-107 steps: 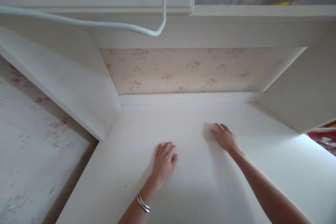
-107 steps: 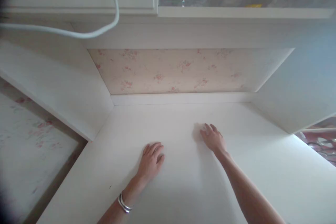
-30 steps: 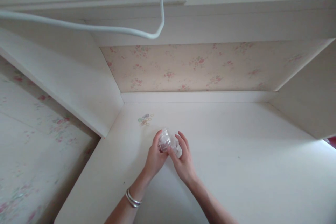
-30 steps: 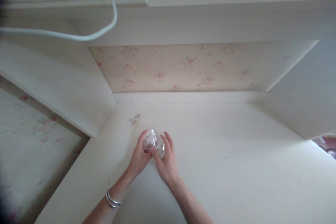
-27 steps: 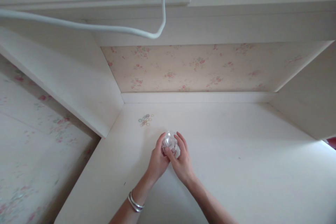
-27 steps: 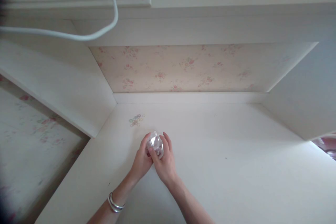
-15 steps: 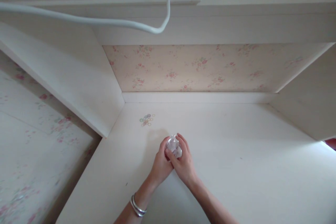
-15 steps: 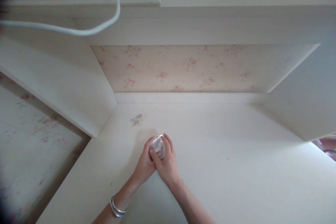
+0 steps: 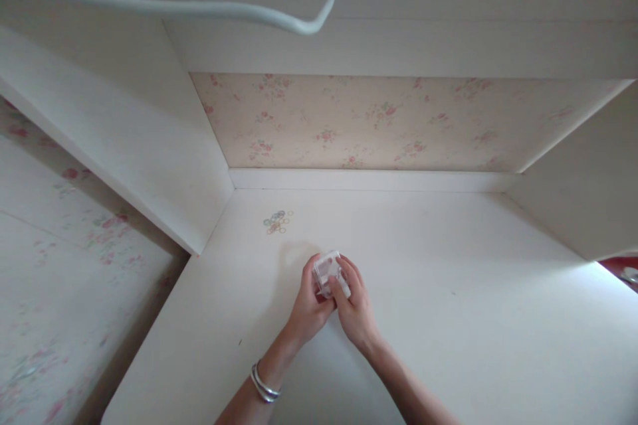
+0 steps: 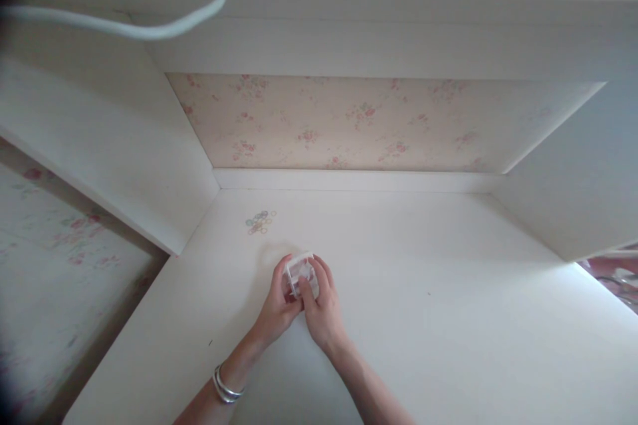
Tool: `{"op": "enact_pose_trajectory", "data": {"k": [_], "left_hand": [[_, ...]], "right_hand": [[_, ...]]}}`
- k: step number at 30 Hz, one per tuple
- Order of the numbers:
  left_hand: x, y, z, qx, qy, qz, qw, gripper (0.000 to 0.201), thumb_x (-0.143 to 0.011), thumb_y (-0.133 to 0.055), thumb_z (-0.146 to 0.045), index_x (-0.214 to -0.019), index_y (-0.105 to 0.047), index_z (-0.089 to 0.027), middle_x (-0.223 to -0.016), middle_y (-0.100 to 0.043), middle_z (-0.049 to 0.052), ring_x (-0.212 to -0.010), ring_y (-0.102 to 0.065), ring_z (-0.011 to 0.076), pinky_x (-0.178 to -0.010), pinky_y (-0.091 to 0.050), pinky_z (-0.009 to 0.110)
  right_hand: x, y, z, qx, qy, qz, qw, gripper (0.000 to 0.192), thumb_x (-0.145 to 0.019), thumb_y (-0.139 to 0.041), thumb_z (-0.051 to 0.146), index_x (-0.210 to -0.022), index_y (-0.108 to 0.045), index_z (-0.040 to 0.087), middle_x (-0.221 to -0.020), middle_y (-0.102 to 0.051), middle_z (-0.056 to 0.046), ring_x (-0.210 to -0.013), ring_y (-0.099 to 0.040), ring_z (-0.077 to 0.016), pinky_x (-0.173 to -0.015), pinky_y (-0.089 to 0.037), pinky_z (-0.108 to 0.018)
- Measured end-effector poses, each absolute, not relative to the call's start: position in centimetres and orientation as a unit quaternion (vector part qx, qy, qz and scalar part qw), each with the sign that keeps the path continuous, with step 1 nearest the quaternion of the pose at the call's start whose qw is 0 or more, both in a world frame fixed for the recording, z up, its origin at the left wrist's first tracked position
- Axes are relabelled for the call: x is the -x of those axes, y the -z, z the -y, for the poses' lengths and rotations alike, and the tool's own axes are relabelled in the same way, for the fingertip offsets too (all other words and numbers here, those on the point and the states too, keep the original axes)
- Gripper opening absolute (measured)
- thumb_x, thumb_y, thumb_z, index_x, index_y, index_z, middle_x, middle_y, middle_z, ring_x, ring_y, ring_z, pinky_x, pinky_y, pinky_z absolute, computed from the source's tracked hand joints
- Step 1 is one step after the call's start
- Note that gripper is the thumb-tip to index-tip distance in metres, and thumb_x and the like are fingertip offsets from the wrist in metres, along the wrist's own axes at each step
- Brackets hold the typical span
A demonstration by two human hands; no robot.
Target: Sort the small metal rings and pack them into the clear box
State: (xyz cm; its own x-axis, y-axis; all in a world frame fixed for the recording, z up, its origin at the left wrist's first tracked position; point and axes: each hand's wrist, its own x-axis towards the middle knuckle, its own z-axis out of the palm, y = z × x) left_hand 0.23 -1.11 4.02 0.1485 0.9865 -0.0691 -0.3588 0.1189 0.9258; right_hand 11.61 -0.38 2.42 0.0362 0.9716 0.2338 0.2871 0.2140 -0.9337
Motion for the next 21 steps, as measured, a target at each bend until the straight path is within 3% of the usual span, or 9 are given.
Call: {"op": "enact_pose_trajectory", "data": {"k": [4, 9, 17, 21], "left_hand": [[0.2, -3.9, 1.2, -0.391, -0.519, -0.375, 0.661, 0.082, -0.070, -0.074, -0.024, -0.133, -0.022, -0.027, -0.119, -0.056, 0.011, -0.105, -0.058, 0.0229, -0.090, -0.047, 0.037], [0.9, -3.3, 0.8, -0.322, -0.526, -0.396, 0.680, 0.067, -0.074, -0.069, -0.029, -0.129, -0.030, -0.029, -0.119, -0.057, 0.008, -0.106, -0.057, 0.0228, -0.088, -0.049, 0.040], [1.5, -3.2, 0.7, -0.297, -0.480, -0.374, 0.736, 0.063, -0.069, -0.071, -0.025, -0.123, -0.039, -0.031, -0.119, -0.058, 0.007, -0.102, -0.061, 0.0261, -0.079, -0.052, 0.038], [1.3, -3.2, 0.8, -0.311, -0.472, -0.371, 0.737, 0.052, -0.076, -0.066, -0.036, -0.121, -0.041, -0.029, -0.110, -0.061, 0.007, -0.092, -0.064, 0.0240, -0.070, -0.054, 0.036]], "right_hand": [[-11.9, -1.9, 0.0, 0.530, -0.361, 0.581, 0.501, 0.036, -0.088, -0.050, 0.038, -0.121, -0.055, 0.024, -0.126, -0.053, -0.008, -0.117, -0.049, -0.0219, -0.100, -0.040, -0.041], [-11.9, -2.0, -0.1, 0.527, -0.410, 0.551, 0.500, 0.037, -0.084, -0.054, 0.041, -0.117, -0.058, 0.024, -0.122, -0.057, -0.009, -0.110, -0.054, -0.0230, -0.091, -0.047, -0.039], [-12.8, -2.4, -1.1, 0.545, -0.517, 0.440, 0.492, 0.049, -0.080, -0.058, 0.049, -0.120, -0.057, 0.020, -0.110, -0.063, -0.007, -0.094, -0.061, -0.0206, -0.081, -0.049, -0.033], [-13.0, -2.7, -1.1, 0.535, -0.544, 0.438, 0.476, 0.050, -0.081, -0.056, 0.051, -0.120, -0.058, 0.020, -0.098, -0.066, -0.005, -0.081, -0.061, -0.0180, -0.069, -0.049, -0.028]]}}
